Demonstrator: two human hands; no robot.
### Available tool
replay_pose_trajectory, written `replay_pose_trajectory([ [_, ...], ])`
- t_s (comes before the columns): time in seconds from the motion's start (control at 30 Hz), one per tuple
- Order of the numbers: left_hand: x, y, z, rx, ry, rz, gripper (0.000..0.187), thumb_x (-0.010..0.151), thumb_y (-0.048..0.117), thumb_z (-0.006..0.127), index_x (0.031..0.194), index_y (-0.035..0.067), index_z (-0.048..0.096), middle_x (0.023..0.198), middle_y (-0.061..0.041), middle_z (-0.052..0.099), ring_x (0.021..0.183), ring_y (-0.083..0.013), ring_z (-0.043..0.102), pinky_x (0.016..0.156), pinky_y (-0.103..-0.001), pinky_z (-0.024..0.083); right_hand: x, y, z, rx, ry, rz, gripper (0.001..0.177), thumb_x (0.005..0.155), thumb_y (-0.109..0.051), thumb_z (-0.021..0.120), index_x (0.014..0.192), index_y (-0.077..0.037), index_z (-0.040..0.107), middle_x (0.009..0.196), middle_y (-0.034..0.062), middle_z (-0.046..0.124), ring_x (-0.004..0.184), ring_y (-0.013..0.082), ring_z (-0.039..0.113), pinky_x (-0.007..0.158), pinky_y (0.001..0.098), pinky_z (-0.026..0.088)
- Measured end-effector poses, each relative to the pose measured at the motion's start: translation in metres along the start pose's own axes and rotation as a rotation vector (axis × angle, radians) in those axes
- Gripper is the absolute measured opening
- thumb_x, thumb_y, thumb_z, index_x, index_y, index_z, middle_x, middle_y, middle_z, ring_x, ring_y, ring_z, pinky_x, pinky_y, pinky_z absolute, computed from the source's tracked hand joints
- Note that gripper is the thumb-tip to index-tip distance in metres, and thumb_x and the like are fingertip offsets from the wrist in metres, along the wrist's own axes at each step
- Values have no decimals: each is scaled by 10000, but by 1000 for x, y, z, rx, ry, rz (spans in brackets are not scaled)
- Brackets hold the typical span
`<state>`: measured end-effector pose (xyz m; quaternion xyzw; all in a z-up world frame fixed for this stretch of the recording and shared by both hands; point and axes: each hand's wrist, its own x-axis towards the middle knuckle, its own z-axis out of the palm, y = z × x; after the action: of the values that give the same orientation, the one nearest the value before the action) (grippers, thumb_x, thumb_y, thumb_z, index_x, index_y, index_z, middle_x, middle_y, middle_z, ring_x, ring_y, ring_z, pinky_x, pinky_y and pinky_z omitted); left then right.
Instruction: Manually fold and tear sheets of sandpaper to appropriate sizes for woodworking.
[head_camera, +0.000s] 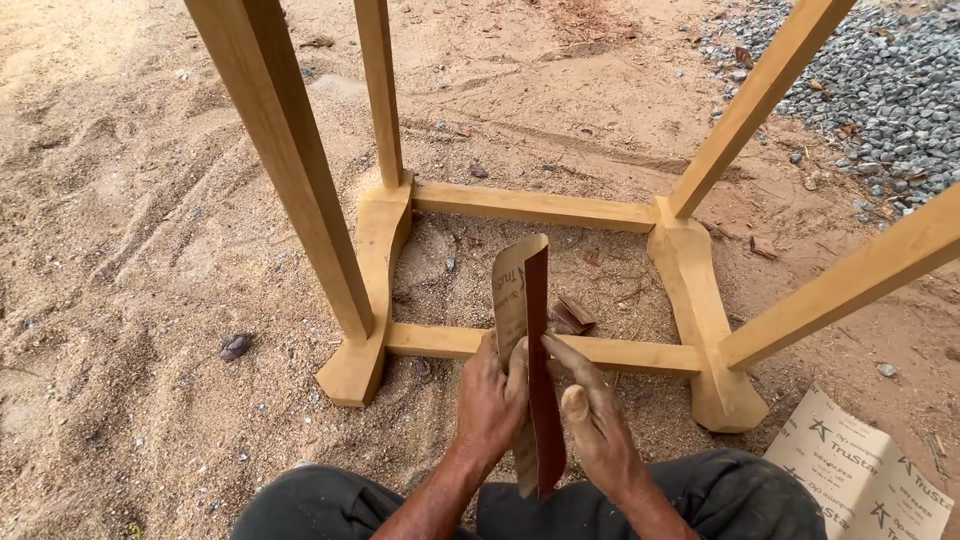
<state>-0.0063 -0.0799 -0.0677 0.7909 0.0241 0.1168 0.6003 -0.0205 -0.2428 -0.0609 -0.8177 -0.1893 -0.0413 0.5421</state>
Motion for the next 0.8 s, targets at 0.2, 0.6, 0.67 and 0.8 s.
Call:
replay_pose_trajectory([
  [0.2,0,12,-6,-243,-84,-6,523,1073,453,431,1225,-20,597,899,-155,711,861,-227,708,758,-377,579,-5,-18,15,-382,79,-109,523,1013,-382,540,1470,-128,549,1503,168,493,1338,290,525,1096,482,441],
  [0.6,7,30,-18,-425,-187,-223,582,939,471,595,1348,60,540,1145,-198,688,1112,-254,715,853,-431,680,0,29,-16,724,280,375,288,957,-150,671,1178,30,713,1055,114,766,925,154,708,829,303,600],
  [0.67,8,34,-29,-530,-103,-106,567,936,417,646,1344,46,516,1163,-205,681,1108,-253,716,847,-424,693,-7,32,-12,735,243,387,256,963,-128,665,1156,32,719,1027,106,775,895,138,713,813,297,604],
  [0.8,11,27,-47,-503,29,-74,431,967,348,661,1339,165,543,1111,-165,726,928,-235,770,707,-377,702,-15,17,0,714,115,488,295,955,-143,671,1174,49,716,1052,121,772,920,151,706,825,313,594],
])
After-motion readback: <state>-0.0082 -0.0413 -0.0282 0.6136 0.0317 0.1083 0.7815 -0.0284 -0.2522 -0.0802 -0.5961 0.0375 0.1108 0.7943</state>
